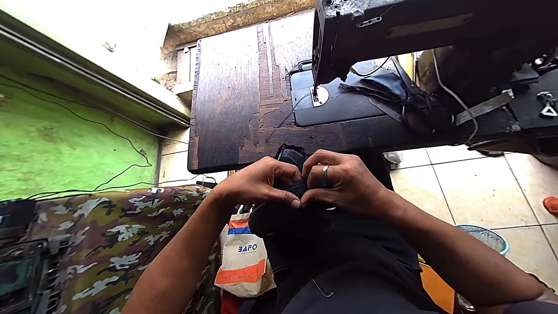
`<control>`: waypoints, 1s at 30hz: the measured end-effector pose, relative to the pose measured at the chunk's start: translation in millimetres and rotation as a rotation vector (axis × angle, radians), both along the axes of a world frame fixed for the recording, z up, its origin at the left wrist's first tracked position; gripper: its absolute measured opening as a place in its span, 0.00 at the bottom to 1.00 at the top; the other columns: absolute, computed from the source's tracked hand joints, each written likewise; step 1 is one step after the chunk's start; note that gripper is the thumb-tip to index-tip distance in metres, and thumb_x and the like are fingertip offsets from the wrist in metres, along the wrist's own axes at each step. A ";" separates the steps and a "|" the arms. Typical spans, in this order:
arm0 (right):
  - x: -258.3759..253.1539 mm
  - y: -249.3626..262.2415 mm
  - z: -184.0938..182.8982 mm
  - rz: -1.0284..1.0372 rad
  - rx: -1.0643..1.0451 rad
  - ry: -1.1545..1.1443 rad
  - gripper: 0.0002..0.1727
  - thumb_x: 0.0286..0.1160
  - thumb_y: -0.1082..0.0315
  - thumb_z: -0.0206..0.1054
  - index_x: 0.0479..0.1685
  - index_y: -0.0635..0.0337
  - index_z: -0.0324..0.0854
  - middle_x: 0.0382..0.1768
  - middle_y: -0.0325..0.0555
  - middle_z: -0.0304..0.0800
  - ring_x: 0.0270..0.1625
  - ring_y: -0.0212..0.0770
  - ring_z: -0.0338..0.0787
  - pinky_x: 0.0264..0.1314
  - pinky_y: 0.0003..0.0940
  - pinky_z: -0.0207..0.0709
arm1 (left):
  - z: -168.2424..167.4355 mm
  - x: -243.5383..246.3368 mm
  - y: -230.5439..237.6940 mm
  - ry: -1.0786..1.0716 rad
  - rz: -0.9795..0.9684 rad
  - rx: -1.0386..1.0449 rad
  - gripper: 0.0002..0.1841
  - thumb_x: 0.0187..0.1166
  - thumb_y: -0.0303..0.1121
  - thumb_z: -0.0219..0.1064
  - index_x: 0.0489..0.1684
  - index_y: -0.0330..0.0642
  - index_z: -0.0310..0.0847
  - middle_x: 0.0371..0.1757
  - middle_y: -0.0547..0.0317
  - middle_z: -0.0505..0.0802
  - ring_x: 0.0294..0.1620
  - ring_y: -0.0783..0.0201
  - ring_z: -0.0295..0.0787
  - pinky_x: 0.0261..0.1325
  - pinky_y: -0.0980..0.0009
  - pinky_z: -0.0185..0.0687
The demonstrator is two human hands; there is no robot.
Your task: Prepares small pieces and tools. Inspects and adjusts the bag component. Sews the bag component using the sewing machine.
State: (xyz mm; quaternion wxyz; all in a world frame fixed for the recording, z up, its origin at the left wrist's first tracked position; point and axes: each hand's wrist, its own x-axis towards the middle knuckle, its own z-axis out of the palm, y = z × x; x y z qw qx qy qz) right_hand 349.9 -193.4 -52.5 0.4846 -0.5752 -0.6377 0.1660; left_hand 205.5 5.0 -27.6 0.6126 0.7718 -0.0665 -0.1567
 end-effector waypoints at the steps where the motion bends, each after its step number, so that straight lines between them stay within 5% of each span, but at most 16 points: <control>1: 1.3 -2.3 0.6 0.016 -0.013 -0.001 0.17 0.66 0.54 0.81 0.23 0.57 0.86 0.41 0.39 0.88 0.36 0.22 0.81 0.36 0.14 0.75 | -0.1 -1.1 -0.1 -0.010 -0.002 0.005 0.07 0.73 0.33 0.77 0.38 0.39 0.89 0.28 0.68 0.92 0.30 0.79 0.87 0.33 0.82 0.82; 6: 3.3 -42.6 2.7 -0.037 -0.190 -0.024 0.19 0.75 0.50 0.74 0.47 0.58 0.85 0.50 0.43 0.87 0.37 0.26 0.83 0.39 0.18 0.80 | 4.3 -16.1 -6.5 -0.195 0.074 0.174 0.12 0.73 0.40 0.78 0.39 0.41 0.90 0.33 0.71 0.93 0.38 0.82 0.87 0.43 0.83 0.82; 13: -29.9 -72.3 -21.1 -0.154 -0.242 0.461 0.15 0.78 0.60 0.74 0.53 0.60 0.84 0.40 0.36 0.93 0.40 0.23 0.92 0.45 0.19 0.88 | 2.8 -31.2 -17.5 -0.249 0.100 0.249 0.12 0.75 0.42 0.76 0.40 0.43 0.87 0.33 0.69 0.90 0.43 0.78 0.84 0.55 0.76 0.79; 25: -27.1 -77.4 -29.5 -0.053 -0.072 0.759 0.13 0.71 0.77 0.75 0.53 0.65 0.84 0.51 0.45 0.92 0.51 0.34 0.94 0.57 0.29 0.92 | 6.0 -37.4 -30.5 -0.288 0.117 0.272 0.10 0.74 0.39 0.76 0.39 0.42 0.86 0.33 0.67 0.91 0.43 0.76 0.85 0.64 0.72 0.76; 30: -29.4 -76.4 -34.3 -0.073 -0.030 0.751 0.10 0.73 0.76 0.75 0.51 0.64 0.87 0.48 0.42 0.95 0.48 0.30 0.95 0.56 0.26 0.91 | 7.5 -40.0 -32.3 -0.294 0.108 0.282 0.10 0.75 0.39 0.76 0.39 0.42 0.86 0.32 0.67 0.90 0.42 0.76 0.84 0.63 0.72 0.75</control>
